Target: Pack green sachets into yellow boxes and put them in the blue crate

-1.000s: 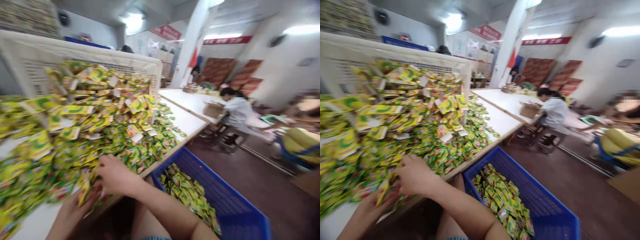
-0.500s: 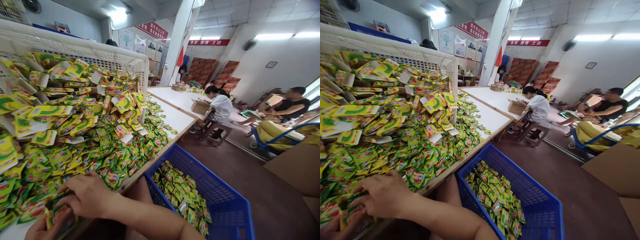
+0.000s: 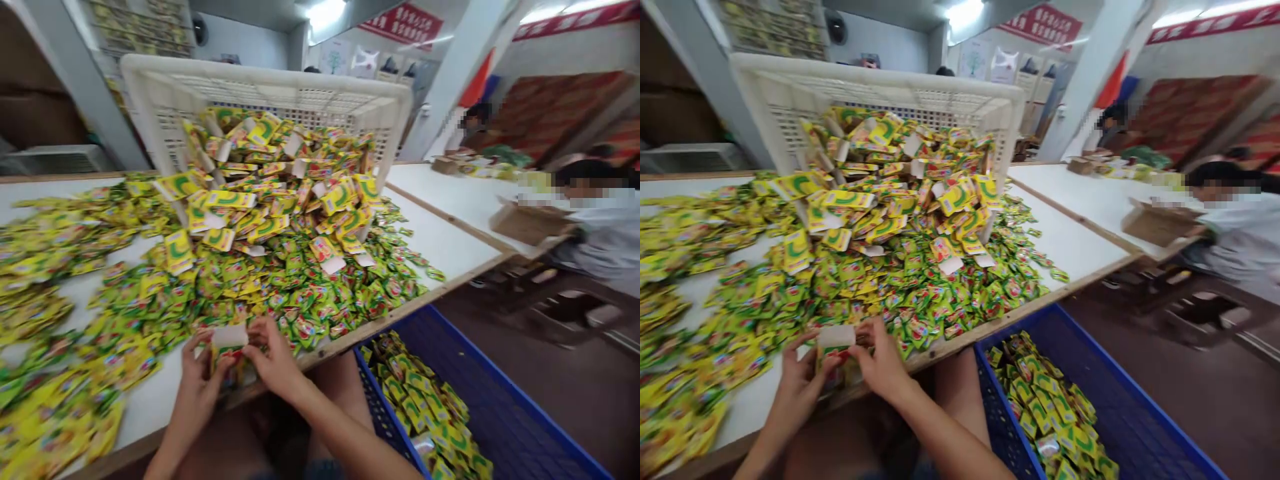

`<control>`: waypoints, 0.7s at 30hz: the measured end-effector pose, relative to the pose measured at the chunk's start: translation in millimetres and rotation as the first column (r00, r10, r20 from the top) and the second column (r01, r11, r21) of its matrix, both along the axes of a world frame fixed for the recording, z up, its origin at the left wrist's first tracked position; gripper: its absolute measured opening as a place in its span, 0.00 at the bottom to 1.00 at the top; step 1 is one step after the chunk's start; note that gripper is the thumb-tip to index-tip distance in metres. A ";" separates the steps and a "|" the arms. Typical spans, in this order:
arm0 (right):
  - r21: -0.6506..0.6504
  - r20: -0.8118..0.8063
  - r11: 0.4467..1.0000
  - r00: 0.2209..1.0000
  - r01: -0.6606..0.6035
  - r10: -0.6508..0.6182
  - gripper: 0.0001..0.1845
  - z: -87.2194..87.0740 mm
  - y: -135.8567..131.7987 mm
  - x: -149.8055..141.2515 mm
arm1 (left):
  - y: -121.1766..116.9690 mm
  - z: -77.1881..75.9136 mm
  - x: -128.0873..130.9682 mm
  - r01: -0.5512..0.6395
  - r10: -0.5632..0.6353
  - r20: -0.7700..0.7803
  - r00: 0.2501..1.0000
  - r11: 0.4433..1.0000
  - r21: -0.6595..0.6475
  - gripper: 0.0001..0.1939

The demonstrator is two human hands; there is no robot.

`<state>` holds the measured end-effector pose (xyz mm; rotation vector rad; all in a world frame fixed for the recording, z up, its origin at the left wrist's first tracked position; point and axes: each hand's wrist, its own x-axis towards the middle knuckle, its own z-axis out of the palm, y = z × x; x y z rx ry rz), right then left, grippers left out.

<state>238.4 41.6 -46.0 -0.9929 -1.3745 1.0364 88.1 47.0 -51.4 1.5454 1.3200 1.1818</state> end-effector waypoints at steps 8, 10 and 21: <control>0.058 0.198 0.996 0.979 -0.066 0.053 0.09 -0.1 2.8 -4.6 | -10.7 3.5 -12.1 0.106 -0.106 -0.038 0.994 0.994 -0.019 0.18; 0.082 0.254 0.993 0.965 -0.082 0.059 0.08 4.2 7.0 -5.4 | -9.3 4.0 -17.1 0.132 -0.134 -0.121 0.984 0.991 -0.024 0.13; 0.168 0.230 0.975 0.968 -0.145 0.104 0.08 7.2 15.4 -17.3 | -14.0 4.1 -25.8 0.029 -0.027 -0.022 0.999 0.997 0.070 0.13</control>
